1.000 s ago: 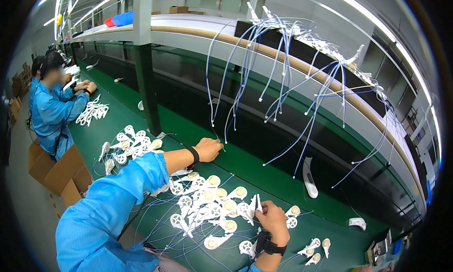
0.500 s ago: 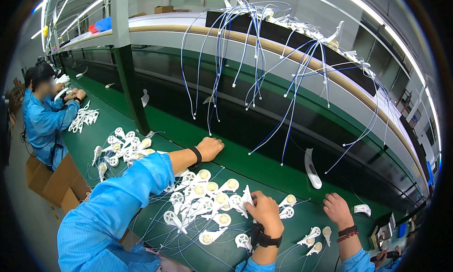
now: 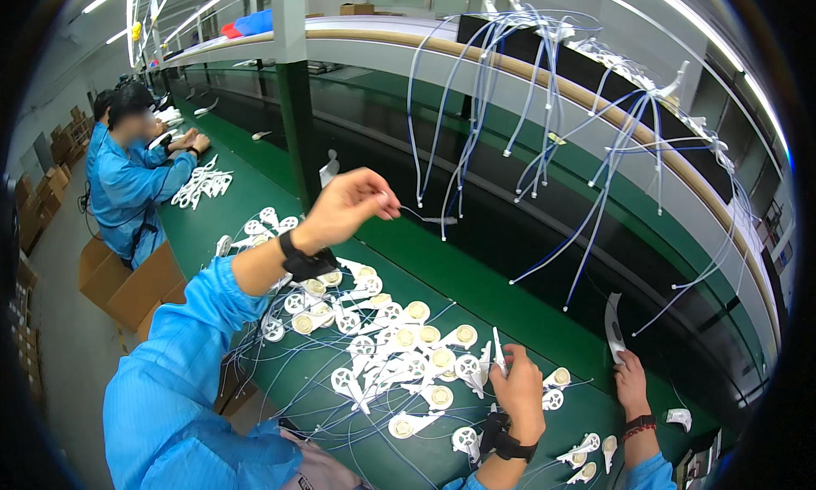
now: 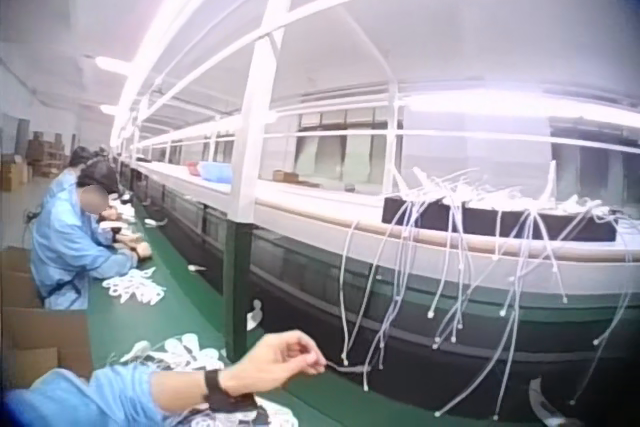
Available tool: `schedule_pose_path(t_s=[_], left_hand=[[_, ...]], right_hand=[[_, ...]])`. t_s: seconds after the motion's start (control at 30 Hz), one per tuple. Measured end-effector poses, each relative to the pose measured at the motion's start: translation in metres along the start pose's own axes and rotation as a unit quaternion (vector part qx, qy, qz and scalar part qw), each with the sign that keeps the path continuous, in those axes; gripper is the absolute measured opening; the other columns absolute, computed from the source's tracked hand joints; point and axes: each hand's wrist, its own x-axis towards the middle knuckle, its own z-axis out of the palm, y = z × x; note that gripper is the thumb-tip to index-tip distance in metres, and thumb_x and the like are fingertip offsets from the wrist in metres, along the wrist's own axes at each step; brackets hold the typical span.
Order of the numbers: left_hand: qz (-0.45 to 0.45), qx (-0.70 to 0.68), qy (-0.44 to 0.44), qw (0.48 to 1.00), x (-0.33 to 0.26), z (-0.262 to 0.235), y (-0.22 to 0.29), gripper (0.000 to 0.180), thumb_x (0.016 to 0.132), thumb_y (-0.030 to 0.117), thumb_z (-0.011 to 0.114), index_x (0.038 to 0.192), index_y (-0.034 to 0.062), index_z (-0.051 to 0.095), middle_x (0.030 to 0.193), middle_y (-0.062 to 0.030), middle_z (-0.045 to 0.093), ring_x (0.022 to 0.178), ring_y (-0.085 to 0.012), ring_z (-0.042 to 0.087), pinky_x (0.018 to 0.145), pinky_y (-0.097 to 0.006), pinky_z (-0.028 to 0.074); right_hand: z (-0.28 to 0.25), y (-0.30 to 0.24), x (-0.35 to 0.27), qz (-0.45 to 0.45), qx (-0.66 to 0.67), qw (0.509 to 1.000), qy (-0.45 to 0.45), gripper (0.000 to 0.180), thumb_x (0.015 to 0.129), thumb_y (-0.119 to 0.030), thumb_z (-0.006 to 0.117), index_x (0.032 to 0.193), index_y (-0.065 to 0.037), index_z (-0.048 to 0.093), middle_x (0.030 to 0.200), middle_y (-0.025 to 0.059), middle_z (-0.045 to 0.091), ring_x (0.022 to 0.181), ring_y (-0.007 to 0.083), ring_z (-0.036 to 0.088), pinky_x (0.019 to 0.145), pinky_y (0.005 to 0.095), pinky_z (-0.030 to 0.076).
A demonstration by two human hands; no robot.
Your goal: The worker is assembling small white plastic housing components and routing wires through them.
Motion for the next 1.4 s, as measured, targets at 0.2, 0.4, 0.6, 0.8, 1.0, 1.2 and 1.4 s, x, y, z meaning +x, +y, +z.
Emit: schedule_pose_path(t_s=[0.2,0.4,0.6,0.8,1.0,1.2,1.4], left_hand=[[0.064,0.046,0.117,0.990,-0.063,-0.066,0.074,0.009,0.095,0.005,0.053,0.101,-0.0022,0.054,0.095,-0.0157,0.066,0.084,-0.0210,0.068,0.072,-0.030,0.057],[0.072,0.137,0.291,0.944,-0.149,-0.129,0.102,0.010,0.095,0.009,0.054,0.103,0.0020,0.055,0.088,-0.0114,0.064,0.070,-0.0165,0.064,0.063,-0.026,0.051],[0.074,0.118,0.411,0.901,-0.218,-0.182,0.108,0.011,0.094,0.008,0.054,0.102,0.0011,0.057,0.084,-0.0113,0.064,0.063,-0.0158,0.062,0.056,-0.024,0.049],[-0.007,0.482,0.506,0.715,-0.226,-0.196,0.091,0.031,0.087,0.014,0.065,0.116,0.0028,0.058,0.104,-0.0073,0.062,0.085,-0.0164,0.059,0.066,-0.025,0.046],[-0.028,0.408,0.323,0.854,-0.173,-0.165,0.064,0.020,0.085,0.012,0.068,0.101,0.0017,0.066,0.089,-0.0041,0.067,0.081,-0.0131,0.062,0.063,-0.024,0.047],[-0.093,0.363,0.025,0.927,-0.087,-0.096,0.021,0.028,0.083,0.020,0.071,0.098,-0.0025,0.065,0.082,-0.0086,0.067,0.077,-0.0153,0.064,0.070,-0.029,0.051],[-0.147,0.566,-0.034,0.810,-0.025,-0.093,-0.083,0.044,0.082,0.033,0.068,0.117,0.0062,0.061,0.111,-0.0202,0.056,0.099,-0.0331,0.061,0.088,-0.041,0.048]], right_hand=[[0.008,0.000,0.006,-0.038,-0.007,0.999,0.006,0.029,0.080,-0.010,0.061,0.107,0.002,0.060,0.098,0.0230,0.067,0.089,0.0403,0.064,0.080,0.0438,0.050],[0.013,-0.010,0.014,-0.086,0.006,0.996,0.028,0.022,0.083,-0.010,0.060,0.101,0.002,0.061,0.093,0.0210,0.067,0.084,0.0395,0.064,0.075,0.0440,0.049],[0.006,-0.014,0.010,-0.067,0.077,0.993,0.064,0.020,0.085,-0.012,0.061,0.100,0.002,0.062,0.087,0.0197,0.067,0.076,0.0351,0.064,0.072,0.0397,0.049],[0.013,-0.012,0.014,-0.094,0.178,0.974,0.099,0.019,0.089,-0.014,0.061,0.098,0.002,0.062,0.079,0.0071,0.063,0.067,0.0119,0.056,0.059,0.0241,0.044],[0.000,-0.013,0.002,-0.111,0.333,0.923,0.158,0.023,0.093,-0.021,0.061,0.102,0.000,0.060,0.083,0.0020,0.060,0.064,0.0057,0.051,0.054,0.0183,0.040],[-0.013,-0.029,-0.011,-0.124,0.353,0.912,0.171,0.022,0.093,-0.018,0.062,0.101,0.001,0.060,0.084,0.0048,0.061,0.062,0.0060,0.054,0.050,0.0173,0.044],[-0.015,-0.036,-0.016,-0.132,0.327,0.919,0.174,0.020,0.092,-0.016,0.062,0.103,0.001,0.059,0.080,0.0034,0.061,0.059,0.0059,0.054,0.052,0.0177,0.045]])
